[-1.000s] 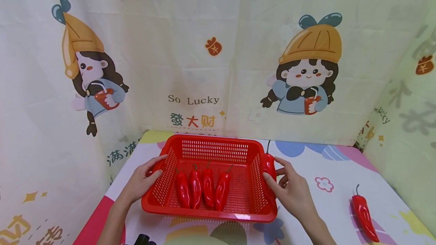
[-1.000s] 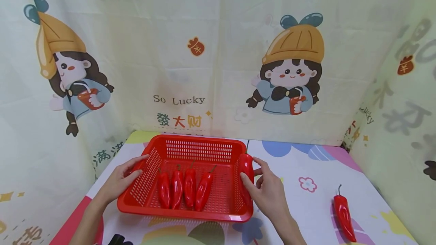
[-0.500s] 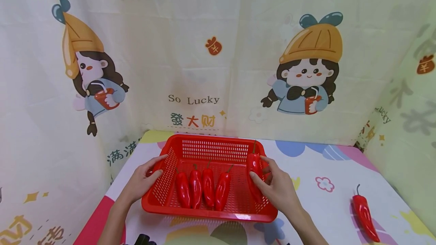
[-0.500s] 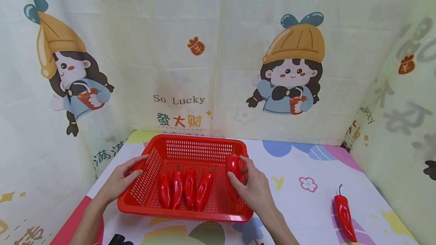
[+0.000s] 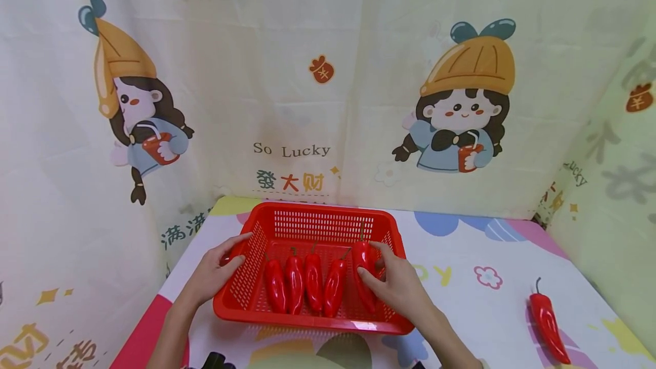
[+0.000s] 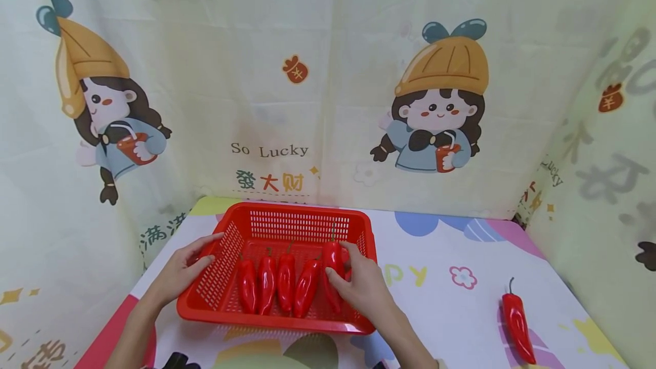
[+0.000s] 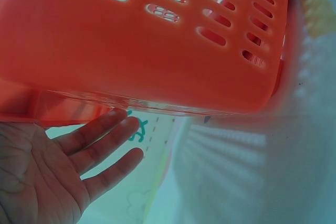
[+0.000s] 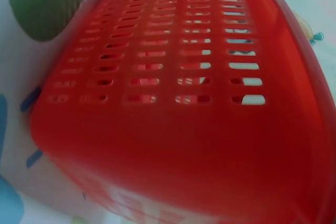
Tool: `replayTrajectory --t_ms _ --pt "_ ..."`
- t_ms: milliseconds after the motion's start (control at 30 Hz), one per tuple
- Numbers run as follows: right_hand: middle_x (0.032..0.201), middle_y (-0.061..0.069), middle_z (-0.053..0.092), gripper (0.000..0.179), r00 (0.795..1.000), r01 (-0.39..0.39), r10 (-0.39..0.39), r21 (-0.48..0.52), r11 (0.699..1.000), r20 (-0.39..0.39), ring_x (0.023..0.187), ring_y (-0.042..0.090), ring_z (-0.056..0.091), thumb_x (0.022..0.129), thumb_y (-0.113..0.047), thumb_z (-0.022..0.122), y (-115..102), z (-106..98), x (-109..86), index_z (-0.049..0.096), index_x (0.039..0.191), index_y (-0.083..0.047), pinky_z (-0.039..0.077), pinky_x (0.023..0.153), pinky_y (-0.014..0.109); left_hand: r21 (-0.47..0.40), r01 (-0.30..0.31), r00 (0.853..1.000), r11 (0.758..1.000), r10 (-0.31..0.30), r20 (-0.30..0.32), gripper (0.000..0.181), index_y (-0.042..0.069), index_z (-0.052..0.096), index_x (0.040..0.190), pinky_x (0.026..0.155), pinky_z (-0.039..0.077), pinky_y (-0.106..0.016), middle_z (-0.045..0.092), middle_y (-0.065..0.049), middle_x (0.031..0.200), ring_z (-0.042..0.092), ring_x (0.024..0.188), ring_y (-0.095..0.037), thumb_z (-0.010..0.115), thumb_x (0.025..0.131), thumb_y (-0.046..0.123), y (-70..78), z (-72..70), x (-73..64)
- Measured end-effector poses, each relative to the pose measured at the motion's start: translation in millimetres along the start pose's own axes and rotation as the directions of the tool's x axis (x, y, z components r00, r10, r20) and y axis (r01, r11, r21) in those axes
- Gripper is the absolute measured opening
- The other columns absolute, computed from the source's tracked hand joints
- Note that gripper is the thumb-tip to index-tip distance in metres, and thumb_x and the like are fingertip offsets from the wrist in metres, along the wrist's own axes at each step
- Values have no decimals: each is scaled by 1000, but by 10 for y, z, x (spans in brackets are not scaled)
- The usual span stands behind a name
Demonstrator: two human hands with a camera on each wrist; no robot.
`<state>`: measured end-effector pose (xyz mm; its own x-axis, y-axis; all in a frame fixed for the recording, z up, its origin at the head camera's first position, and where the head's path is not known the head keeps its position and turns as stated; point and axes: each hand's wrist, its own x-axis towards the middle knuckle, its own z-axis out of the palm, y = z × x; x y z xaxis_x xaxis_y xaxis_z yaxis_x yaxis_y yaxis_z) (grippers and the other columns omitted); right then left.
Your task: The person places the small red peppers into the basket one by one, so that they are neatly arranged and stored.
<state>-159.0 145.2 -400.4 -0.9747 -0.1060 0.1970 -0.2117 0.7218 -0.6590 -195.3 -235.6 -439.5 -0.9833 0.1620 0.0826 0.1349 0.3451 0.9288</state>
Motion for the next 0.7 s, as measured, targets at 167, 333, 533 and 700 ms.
replayTrajectory --t_ms 167,333,533,700 --pt "79 -5 67 69 998 23 -22 -24 999 55 59 4 59 83 -28 85 -40 64 47 53 141 -7 57 55 21 10 -1 1000 1000 1 -7 56 19 48 152 71 64 -38 56 -23 139 70 96 -30 65 99 12 12 4 -7" --pt "81 -4 68 71 991 41 -34 -52 998 126 60 4 60 84 -29 84 -65 130 76 51 141 -4 57 55 22 15 4 1000 1000 -4 -7 56 18 48 152 71 64 -38 57 -23 139 70 97 -30 64 99 12 13 8 -12" --pt "81 -3 68 74 985 32 -22 -56 998 170 60 5 62 82 -28 84 -52 180 107 49 142 -1 59 55 23 18 6 1000 1000 -6 -6 55 18 48 152 71 64 -38 57 -23 139 70 97 -30 64 99 12 18 9 -6" --pt "81 -2 68 74 979 21 -7 -65 998 205 63 7 63 84 -26 83 -26 203 131 48 143 0 60 56 26 10 2 1000 1000 -2 -1 56 18 48 152 71 64 -38 57 -23 139 70 96 -30 64 99 12 16 8 1"
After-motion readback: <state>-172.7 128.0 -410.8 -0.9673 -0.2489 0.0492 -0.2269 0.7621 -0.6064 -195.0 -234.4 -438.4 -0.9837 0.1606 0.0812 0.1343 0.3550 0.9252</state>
